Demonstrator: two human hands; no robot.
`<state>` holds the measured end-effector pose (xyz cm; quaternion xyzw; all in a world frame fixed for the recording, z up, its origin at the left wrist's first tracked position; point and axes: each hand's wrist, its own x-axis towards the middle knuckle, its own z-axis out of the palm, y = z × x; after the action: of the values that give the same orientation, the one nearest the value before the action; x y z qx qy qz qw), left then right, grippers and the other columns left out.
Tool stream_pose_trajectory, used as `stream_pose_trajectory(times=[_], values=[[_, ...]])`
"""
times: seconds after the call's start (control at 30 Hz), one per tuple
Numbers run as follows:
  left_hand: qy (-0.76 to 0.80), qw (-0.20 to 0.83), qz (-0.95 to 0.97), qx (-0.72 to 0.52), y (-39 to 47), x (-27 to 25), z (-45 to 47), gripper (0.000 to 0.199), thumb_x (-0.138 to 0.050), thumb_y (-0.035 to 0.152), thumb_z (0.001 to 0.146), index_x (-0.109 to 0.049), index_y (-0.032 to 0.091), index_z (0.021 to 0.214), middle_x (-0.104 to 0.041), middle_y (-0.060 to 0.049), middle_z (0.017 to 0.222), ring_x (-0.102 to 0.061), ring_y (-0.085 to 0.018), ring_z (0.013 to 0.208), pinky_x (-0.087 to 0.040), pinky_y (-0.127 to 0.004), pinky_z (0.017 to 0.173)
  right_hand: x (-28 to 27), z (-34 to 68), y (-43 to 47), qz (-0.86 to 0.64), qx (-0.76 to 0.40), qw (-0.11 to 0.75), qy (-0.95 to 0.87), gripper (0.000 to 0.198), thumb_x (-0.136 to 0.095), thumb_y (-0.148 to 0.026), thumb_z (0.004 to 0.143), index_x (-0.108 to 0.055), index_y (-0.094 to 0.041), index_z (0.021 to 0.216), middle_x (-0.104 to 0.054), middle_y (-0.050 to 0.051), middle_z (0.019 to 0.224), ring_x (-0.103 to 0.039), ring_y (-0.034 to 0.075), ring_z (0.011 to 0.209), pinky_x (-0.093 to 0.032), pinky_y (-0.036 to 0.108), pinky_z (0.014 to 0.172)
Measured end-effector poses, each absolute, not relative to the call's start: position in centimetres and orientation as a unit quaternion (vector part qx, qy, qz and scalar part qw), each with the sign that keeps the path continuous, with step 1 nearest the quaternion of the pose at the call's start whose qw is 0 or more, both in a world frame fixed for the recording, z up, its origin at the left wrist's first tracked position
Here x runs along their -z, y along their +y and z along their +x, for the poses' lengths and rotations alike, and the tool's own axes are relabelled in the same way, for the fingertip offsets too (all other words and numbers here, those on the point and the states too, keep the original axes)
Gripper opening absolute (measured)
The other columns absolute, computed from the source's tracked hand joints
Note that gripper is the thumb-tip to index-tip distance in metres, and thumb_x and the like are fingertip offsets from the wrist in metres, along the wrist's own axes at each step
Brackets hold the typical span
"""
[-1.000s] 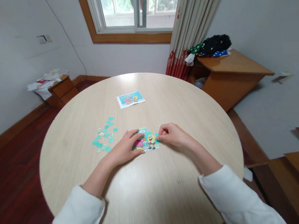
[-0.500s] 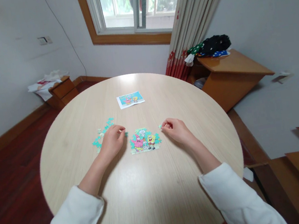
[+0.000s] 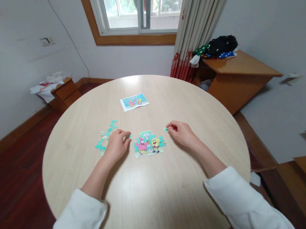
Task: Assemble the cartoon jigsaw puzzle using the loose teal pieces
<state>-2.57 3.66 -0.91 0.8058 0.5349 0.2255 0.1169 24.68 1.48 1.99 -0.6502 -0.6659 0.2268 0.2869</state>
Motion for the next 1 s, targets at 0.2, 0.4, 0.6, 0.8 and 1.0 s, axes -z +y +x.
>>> stream_pose_trajectory(times=[0.2,0.4,0.6,0.8,1.0], values=[[0.534,0.117,0.81,-0.213,3.8,1.2,-2.6,0.026,-0.053,0.027,0.082,-0.068,0.018,0.101,-0.057,-0.009,0.094,-0.054,-0.025,0.094,-0.042,-0.042,0.087,-1.9,24.9,1.6,-0.656,-0.208,0.272,-0.673,0.022,-0.047,-0.016,0.083,-0.067,-0.013,0.091,-0.067,0.008,0.082,-0.058,0.016,0.074,-0.041,0.027,0.072],[0.542,0.106,0.806,-0.213,3.7,1.2,-2.5,0.025,-0.051,0.027,0.082,-0.067,0.017,0.099,-0.057,-0.009,0.093,-0.053,-0.026,0.094,-0.042,-0.043,0.088,-1.6,25.5,1.8,-0.663,-0.186,0.253,-0.68,0.026,-0.049,-0.008,0.082,-0.068,-0.012,0.099,-0.067,0.012,0.096,-0.059,0.017,0.085,-0.043,0.028,0.081],[0.558,0.1,0.798,-0.206,3.7,1.0,-2.4,0.023,-0.052,0.025,0.081,-0.067,0.015,0.096,-0.058,-0.01,0.092,-0.054,-0.026,0.094,-0.042,-0.041,0.087,-1.3,25.2,1.5,-0.643,-0.18,0.216,-0.713,0.027,-0.054,-0.015,0.085,-0.066,-0.014,0.109,-0.063,0.01,0.094,-0.058,0.017,0.086,-0.043,0.03,0.083],[0.566,0.106,0.793,-0.199,3.7,0.7,-2.4,0.02,-0.053,0.024,0.08,-0.066,0.015,0.093,-0.058,-0.01,0.091,-0.054,-0.026,0.094,-0.041,-0.039,0.086,-1.2,25.1,1.5,-0.645,-0.173,0.211,-0.714,0.025,-0.056,-0.018,0.084,-0.067,-0.015,0.107,-0.061,0.008,0.092,-0.057,0.016,0.084,-0.043,0.029,0.081],[0.567,0.1,0.793,-0.199,3.7,0.8,-2.4,0.019,-0.053,0.022,0.081,-0.065,0.016,0.094,-0.058,-0.009,0.092,-0.054,-0.025,0.094,-0.041,-0.039,0.086,-0.8,25.0,1.7,-0.652,-0.156,0.218,-0.709,0.02,-0.059,-0.022,0.082,-0.067,-0.017,0.1,-0.061,0.006,0.09,-0.056,0.017,0.083,-0.042,0.029,0.079]])
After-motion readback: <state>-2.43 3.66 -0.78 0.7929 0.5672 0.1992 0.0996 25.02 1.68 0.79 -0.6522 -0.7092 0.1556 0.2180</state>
